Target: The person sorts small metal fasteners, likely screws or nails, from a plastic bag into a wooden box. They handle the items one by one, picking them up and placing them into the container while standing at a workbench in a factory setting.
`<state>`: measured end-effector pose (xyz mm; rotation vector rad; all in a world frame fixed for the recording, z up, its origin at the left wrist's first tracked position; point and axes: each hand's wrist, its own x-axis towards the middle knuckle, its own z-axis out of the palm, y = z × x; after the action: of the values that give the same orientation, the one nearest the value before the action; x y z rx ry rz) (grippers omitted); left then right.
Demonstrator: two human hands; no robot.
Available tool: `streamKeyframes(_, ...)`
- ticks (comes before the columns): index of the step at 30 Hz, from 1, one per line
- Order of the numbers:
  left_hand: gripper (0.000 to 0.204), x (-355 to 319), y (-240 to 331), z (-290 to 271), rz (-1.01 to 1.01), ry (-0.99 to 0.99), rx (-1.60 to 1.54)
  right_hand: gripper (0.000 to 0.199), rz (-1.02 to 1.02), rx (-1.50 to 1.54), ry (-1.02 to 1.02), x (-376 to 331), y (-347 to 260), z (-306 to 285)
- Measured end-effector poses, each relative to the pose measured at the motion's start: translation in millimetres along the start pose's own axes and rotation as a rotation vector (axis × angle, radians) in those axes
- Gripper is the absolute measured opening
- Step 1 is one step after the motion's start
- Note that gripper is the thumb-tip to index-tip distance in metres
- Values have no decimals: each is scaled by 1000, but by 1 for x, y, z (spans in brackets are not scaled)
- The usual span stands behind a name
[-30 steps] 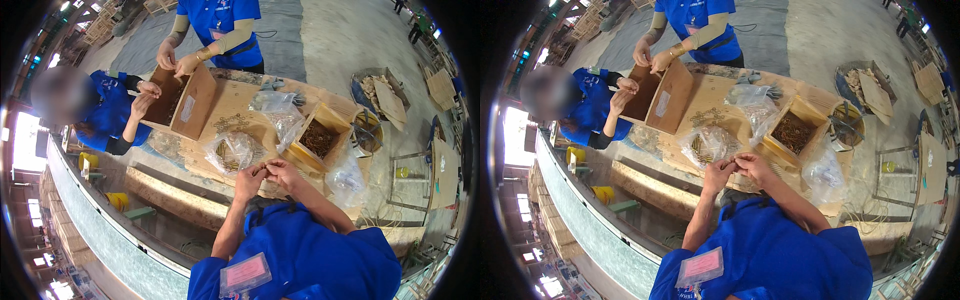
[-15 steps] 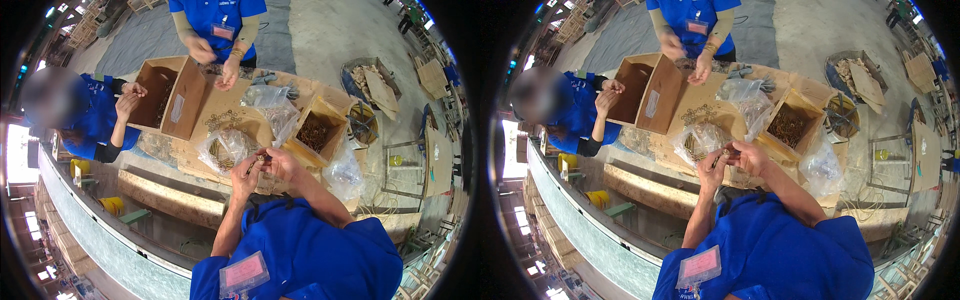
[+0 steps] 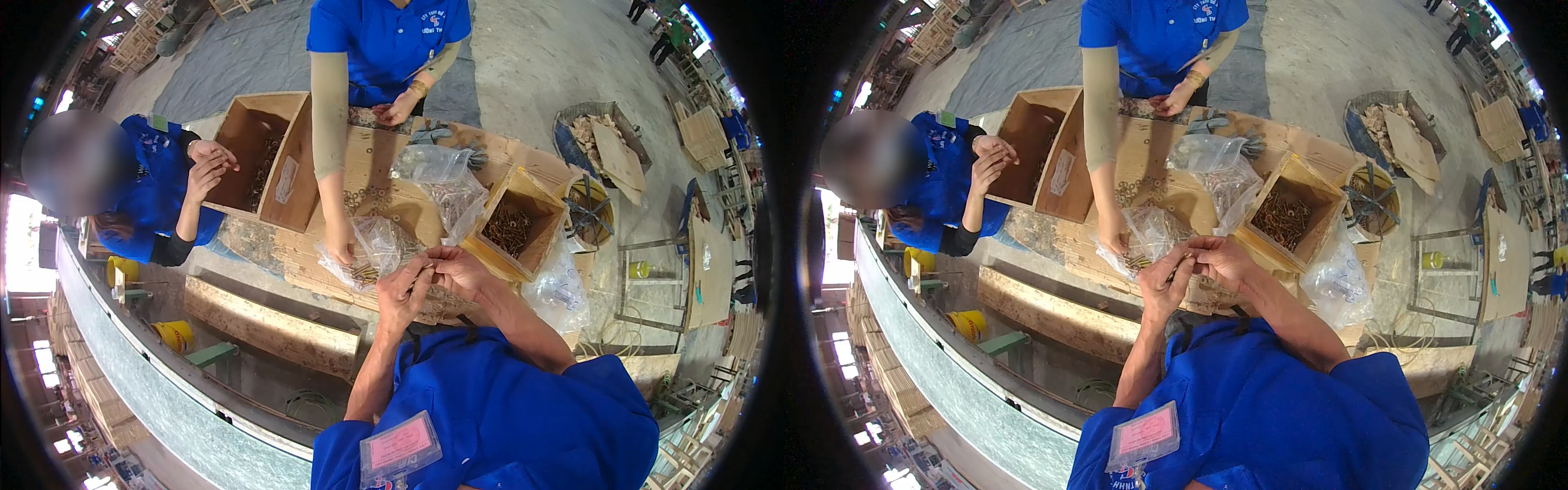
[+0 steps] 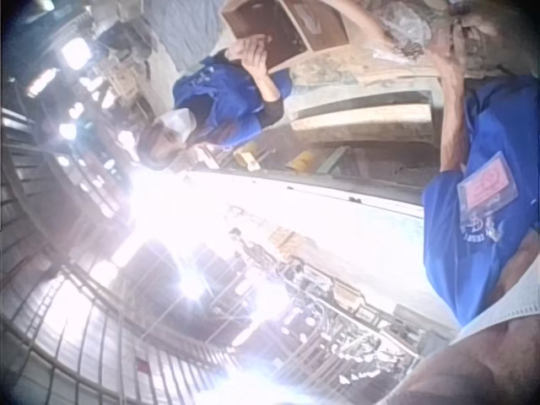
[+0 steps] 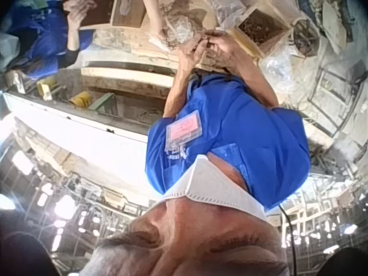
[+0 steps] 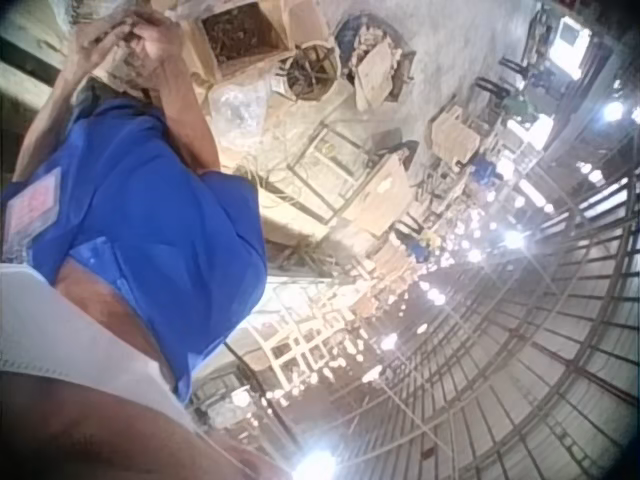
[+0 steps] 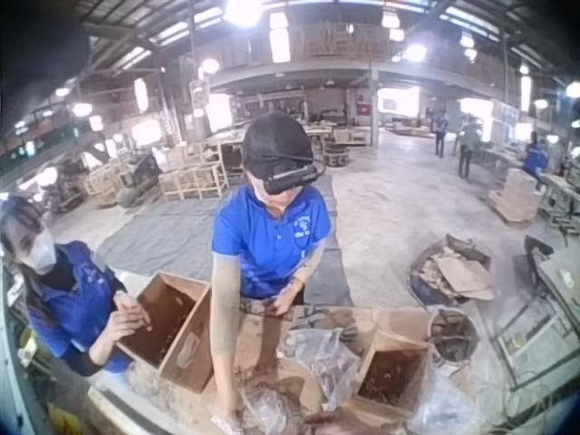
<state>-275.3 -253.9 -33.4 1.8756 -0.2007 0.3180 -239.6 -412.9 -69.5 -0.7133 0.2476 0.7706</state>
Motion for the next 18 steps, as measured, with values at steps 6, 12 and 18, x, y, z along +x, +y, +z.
streamKeyframes(6,22,-16,4,-22,-254,200,-231,24,-5,-342,176,4,18,-14)
streamKeyframes(12,24,-22,16,-58,-413,370,-190,34,-360,-1443,264,9,80,-74)
streamKeyframes(18,19,-24,17,-81,-433,494,-395,23,-599,-1626,219,18,105,-95)
